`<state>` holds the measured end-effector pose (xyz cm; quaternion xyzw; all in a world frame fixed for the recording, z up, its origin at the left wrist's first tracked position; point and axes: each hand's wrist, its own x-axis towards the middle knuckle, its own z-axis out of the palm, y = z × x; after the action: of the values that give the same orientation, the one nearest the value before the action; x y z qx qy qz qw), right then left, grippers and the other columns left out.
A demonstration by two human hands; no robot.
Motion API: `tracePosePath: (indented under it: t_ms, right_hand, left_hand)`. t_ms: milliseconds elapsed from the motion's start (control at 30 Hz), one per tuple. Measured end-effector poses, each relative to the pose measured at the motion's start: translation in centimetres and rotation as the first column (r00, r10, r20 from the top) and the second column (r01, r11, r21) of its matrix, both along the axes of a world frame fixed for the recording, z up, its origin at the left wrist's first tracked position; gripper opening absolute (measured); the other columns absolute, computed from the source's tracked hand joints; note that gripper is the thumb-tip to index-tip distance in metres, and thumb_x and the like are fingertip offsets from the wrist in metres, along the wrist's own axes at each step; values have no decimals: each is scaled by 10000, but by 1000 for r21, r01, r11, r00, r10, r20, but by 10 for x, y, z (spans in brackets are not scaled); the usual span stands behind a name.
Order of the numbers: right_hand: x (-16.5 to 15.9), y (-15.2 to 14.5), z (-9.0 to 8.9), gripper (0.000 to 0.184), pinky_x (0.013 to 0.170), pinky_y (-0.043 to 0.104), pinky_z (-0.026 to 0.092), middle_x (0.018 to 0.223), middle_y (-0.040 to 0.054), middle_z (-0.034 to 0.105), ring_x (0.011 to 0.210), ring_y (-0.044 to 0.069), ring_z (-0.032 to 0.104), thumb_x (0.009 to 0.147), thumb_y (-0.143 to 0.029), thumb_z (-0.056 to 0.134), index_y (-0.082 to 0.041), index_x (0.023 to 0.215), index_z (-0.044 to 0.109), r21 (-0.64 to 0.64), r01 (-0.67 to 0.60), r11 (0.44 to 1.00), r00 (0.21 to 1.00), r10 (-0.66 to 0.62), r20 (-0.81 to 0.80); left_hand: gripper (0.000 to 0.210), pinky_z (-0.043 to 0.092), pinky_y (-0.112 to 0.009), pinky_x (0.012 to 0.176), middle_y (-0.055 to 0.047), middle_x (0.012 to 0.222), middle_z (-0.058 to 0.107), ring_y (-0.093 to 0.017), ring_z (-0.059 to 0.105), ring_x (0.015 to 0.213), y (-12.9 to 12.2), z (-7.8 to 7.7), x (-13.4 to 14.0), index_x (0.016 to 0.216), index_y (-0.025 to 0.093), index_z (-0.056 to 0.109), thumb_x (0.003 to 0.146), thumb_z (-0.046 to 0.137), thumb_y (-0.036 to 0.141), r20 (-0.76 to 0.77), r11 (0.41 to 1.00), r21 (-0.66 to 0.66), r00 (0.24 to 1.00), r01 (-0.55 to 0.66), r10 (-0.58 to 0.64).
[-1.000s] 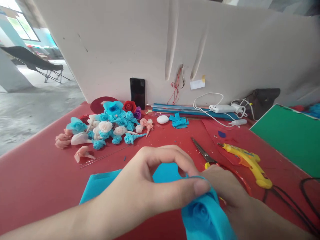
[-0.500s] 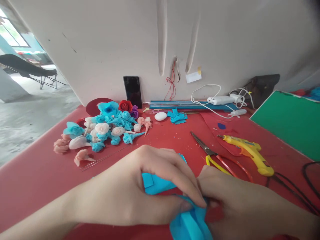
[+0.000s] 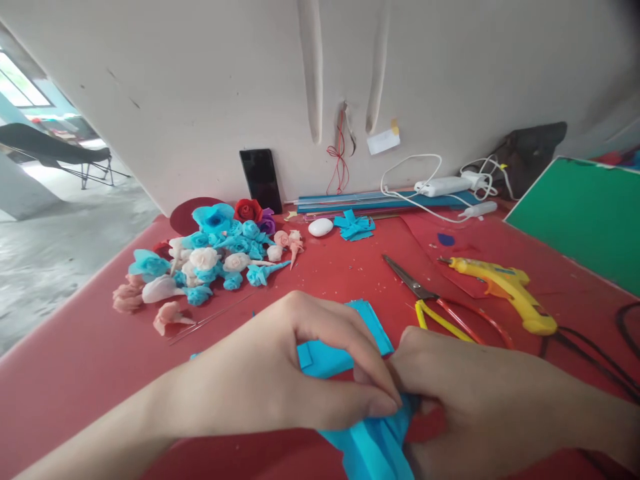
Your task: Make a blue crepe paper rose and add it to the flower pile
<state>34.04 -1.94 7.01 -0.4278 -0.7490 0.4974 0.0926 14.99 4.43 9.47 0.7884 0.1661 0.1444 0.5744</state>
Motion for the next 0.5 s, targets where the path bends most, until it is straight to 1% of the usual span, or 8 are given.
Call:
tracePosePath:
  t_ms: [67,133,267,333,400,500]
  right_hand:
    - [0,0,0,208,398,114,224,551,-75,378,487,35,316,737,-256,620,-165,633,465,-16,-11,1000,1000,11,12]
    - [1,1,1,198,409,117,238,552,-75,393,489,36,333,735,-262,618,-166,635,477,-27,-37,999,999,37,-2]
    - [2,3,3,214,434,109,257,566,-74,421,506,36,370,736,-285,635,-162,631,495,-3,-28,1000,1000,28,-13]
    - [3,4,3,216,437,99,260,584,-73,444,507,30,380,728,-280,646,-155,631,498,41,-38,998,999,39,-22]
    - [3,5,1,202,440,95,263,595,-74,448,506,24,374,724,-272,645,-154,644,503,83,-56,995,997,60,-41]
    - [5,5,-4,175,456,114,284,608,-69,441,531,38,375,722,-288,633,-161,688,517,126,-65,990,995,73,-61]
  left_hand:
    - [97,534,-159,703,8,787,707,-107,657,762,0,-2,-2,843,202,737,768,680,176,-48,999,-38,999,-6,4]
    - [108,537,-174,712,26,807,719,-114,662,789,0,-3,-3,864,231,733,768,690,207,-83,993,-116,997,-11,2]
    - [120,545,-189,721,47,806,733,-106,668,772,2,-4,-2,846,250,739,740,723,196,-86,960,-280,996,-29,5]
    - [149,548,-184,731,41,814,740,-102,676,777,2,-5,-1,865,246,739,750,711,156,-54,938,-346,999,-12,-7]
    - [200,547,-170,749,31,845,747,-101,685,809,3,-6,-1,903,245,734,773,678,104,17,911,-412,1000,27,-22]
    - [284,539,-180,821,16,950,746,-119,683,924,4,-6,0,983,262,714,823,598,58,124,864,-491,990,114,-60]
